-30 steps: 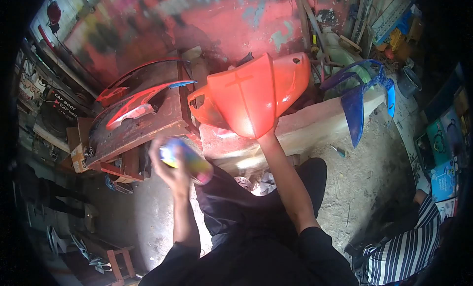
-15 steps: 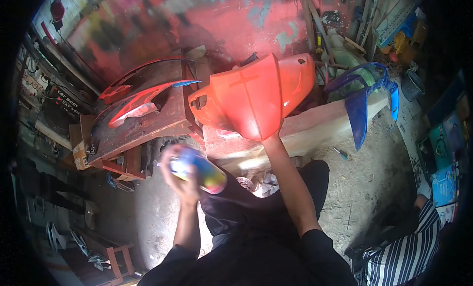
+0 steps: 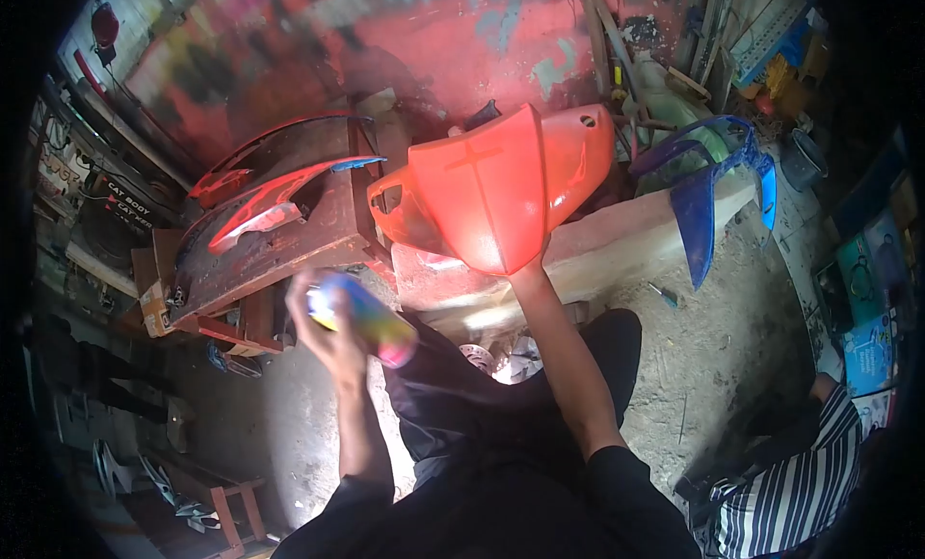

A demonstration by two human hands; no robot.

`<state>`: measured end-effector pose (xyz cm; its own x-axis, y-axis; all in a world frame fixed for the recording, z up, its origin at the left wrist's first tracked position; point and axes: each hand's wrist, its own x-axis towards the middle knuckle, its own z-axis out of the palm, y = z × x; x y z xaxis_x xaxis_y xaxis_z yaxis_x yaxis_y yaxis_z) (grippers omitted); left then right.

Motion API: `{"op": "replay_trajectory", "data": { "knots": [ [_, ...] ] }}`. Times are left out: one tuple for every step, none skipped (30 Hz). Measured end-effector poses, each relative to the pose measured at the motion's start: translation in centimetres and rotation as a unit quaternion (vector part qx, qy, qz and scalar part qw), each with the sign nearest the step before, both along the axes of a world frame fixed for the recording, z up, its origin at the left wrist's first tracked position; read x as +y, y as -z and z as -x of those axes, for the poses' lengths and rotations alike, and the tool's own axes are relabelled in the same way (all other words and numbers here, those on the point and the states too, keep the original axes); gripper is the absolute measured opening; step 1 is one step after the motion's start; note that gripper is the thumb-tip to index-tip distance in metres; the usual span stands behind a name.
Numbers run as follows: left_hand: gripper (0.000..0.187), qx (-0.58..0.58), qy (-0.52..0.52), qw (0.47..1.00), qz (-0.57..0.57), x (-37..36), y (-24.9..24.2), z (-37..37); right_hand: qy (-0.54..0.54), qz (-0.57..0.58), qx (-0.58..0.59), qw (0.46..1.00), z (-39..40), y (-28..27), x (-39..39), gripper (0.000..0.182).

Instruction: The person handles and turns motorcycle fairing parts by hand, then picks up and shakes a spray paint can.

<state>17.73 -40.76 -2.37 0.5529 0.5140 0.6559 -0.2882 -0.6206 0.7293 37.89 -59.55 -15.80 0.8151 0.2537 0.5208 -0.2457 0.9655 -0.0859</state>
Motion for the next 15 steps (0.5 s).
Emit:
{"op": "replay_trajectory", "data": {
  "knots": [
    [0.047, 0.007, 0.086, 0.995, -0.049, -0.7, 0.9, 0.7, -0.002, -0.001, -0.003, 1.0, -0.1, -0.7, 0.2, 0.069],
    [0.053, -0.038, 0.243, 0.969, -0.012, -1.9, 1.7, 1.0, 0.011, 0.021, 0.027, 0.999, 0.1, -1.2, 0.4, 0.07],
    [0.053, -0.067, 0.216, 0.972, -0.066, -1.9, 1.8, 1.2, 0.025, 0.043, 0.056, 0.997, 0.1, -1.2, 0.5, 0.071],
    [0.052, -0.095, 0.19, 0.97, -0.119, -1.9, 1.9, 1.3, 0.024, 0.042, 0.058, 0.997, 0.1, -1.1, 0.5, 0.071],
    [0.051, -0.103, 0.113, 0.988, -0.033, -1.2, 1.9, 0.9, 0.032, 0.043, 0.029, 0.998, 0.3, -0.9, 0.3, 0.071],
    [0.05, -0.109, 0.034, 0.992, 0.054, -0.1, 1.7, 0.1, 0.041, 0.044, 0.0, 0.998, 0.4, -0.6, -0.1, 0.07],
    [0.048, -0.073, -0.103, 0.99, 0.07, 0.5, 0.0, -0.3, 0.049, 0.046, -0.031, 0.997, 0.5, -0.5, -0.4, 0.07],
    [0.05, -0.076, -0.089, 0.977, 0.179, 0.8, -0.6, -0.5, 0.05, 0.046, -0.034, 0.997, 0.5, -0.5, -0.6, 0.07],
    [0.048, -0.046, -0.069, 0.991, 0.109, 1.1, 0.0, -0.5, 0.055, 0.055, 0.0, 0.997, 0.5, -0.7, -0.5, 0.069],
    [0.047, -0.015, -0.05, 0.998, 0.037, 1.2, 0.2, -0.3, 0.06, 0.063, 0.034, 0.996, 0.3, -0.8, -0.4, 0.068],
    [0.043, 0.011, 0.043, 0.999, -0.025, 0.0, 0.7, 0.5, 0.058, 0.061, 0.032, 0.996, 0.0, -0.8, -0.2, 0.068],
    [0.04, -0.008, 0.143, 0.987, -0.074, -1.5, 1.1, 1.2, 0.054, 0.06, 0.026, 0.996, -0.3, -0.4, -0.1, 0.069],
    [0.04, -0.024, 0.174, 0.983, -0.052, -2.3, 1.9, 1.9, 0.049, 0.06, 0.021, 0.997, -0.7, 0.1, -0.1, 0.069],
    [0.041, -0.039, 0.205, 0.977, -0.031, -2.7, 2.5, 2.2, 0.047, 0.06, 0.015, 0.997, -1.1, 0.7, -0.2, 0.069],
    [0.045, -0.089, 0.182, 0.979, -0.011, -2.0, 1.9, 1.9, 0.047, 0.059, 0.013, 0.997, -1.2, 1.3, -0.4, 0.069]
  ]
}}
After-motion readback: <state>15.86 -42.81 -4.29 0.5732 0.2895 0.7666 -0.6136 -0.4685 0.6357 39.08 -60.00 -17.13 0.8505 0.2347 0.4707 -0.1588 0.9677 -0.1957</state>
